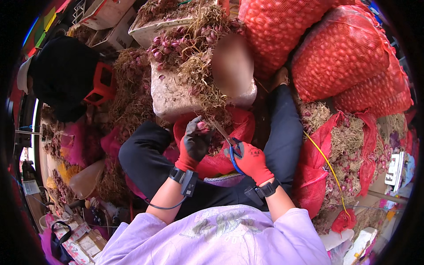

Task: The recorder trims roots and stems from shallots using scissors while seated at a processing area.

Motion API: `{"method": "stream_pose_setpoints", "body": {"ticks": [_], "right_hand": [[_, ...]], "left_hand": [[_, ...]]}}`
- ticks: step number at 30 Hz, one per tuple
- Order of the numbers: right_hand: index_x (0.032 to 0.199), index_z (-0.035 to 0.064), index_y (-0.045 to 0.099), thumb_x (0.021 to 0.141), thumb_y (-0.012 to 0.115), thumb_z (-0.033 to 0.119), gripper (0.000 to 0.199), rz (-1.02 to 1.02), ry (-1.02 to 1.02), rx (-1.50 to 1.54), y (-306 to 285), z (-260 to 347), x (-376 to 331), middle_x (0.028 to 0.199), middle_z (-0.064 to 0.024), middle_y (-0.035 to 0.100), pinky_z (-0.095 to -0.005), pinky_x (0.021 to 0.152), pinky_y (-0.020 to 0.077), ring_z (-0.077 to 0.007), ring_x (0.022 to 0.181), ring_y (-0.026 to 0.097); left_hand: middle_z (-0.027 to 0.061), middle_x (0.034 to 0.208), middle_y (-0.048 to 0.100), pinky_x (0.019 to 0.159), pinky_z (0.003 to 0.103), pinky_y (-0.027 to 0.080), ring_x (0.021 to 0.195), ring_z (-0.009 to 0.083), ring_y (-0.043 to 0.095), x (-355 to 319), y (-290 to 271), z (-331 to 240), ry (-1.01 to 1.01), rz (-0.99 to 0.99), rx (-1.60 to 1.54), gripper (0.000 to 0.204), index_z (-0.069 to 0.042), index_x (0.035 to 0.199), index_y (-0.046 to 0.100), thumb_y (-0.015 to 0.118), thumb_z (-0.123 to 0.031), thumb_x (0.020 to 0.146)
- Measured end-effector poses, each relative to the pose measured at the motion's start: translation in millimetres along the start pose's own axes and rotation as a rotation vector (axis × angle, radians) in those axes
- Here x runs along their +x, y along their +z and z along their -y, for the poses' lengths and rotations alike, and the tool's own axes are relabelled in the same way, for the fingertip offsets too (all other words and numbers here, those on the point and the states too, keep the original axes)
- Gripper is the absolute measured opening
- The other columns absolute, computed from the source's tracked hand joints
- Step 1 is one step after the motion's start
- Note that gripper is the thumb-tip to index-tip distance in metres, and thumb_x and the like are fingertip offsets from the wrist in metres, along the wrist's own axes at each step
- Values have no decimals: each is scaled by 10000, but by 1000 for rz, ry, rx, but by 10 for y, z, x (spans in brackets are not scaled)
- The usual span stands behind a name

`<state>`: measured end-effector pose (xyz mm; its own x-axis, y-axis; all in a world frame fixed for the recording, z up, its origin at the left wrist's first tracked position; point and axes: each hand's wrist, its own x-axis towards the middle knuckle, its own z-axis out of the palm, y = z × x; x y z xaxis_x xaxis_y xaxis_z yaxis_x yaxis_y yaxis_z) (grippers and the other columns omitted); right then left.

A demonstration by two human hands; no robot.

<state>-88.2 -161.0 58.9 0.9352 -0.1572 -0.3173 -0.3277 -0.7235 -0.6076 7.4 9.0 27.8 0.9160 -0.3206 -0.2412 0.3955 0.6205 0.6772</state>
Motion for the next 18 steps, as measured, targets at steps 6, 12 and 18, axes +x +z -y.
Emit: {"method": "stream_pose_setpoints", "body": {"ticks": [6, 12, 18], "right_hand": [[788, 57, 616, 779, 657, 459, 405, -356, -228, -276, 97, 6, -41, 687, -149, 627, -381, 608, 472, -334, 663, 621], [779, 38, 604, 791, 664, 414, 381, -3, -15, 255, 14, -5, -28, 662, -146, 596, -367, 606, 454, -309, 655, 601], [758, 37, 591, 786, 675, 402, 376, -72, -42, 175, -131, 240, -110, 656, -151, 581, -370, 593, 442, -312, 635, 587]], "left_hand": [[45, 1084, 542, 892, 389, 458, 978, 196, 556, 21, -59, 9, -122, 122, -266, 409, -69, 1233, 457, 509, -332, 923], [100, 1090, 585, 946, 414, 443, 1054, 263, 555, 60, -138, 72, -97, 94, -364, 279, -33, 1127, 528, 555, -167, 884], [126, 1102, 589, 993, 448, 412, 1067, 303, 548, 102, -169, 30, -10, 91, -486, 326, -17, 1102, 546, 517, -22, 777]]}}
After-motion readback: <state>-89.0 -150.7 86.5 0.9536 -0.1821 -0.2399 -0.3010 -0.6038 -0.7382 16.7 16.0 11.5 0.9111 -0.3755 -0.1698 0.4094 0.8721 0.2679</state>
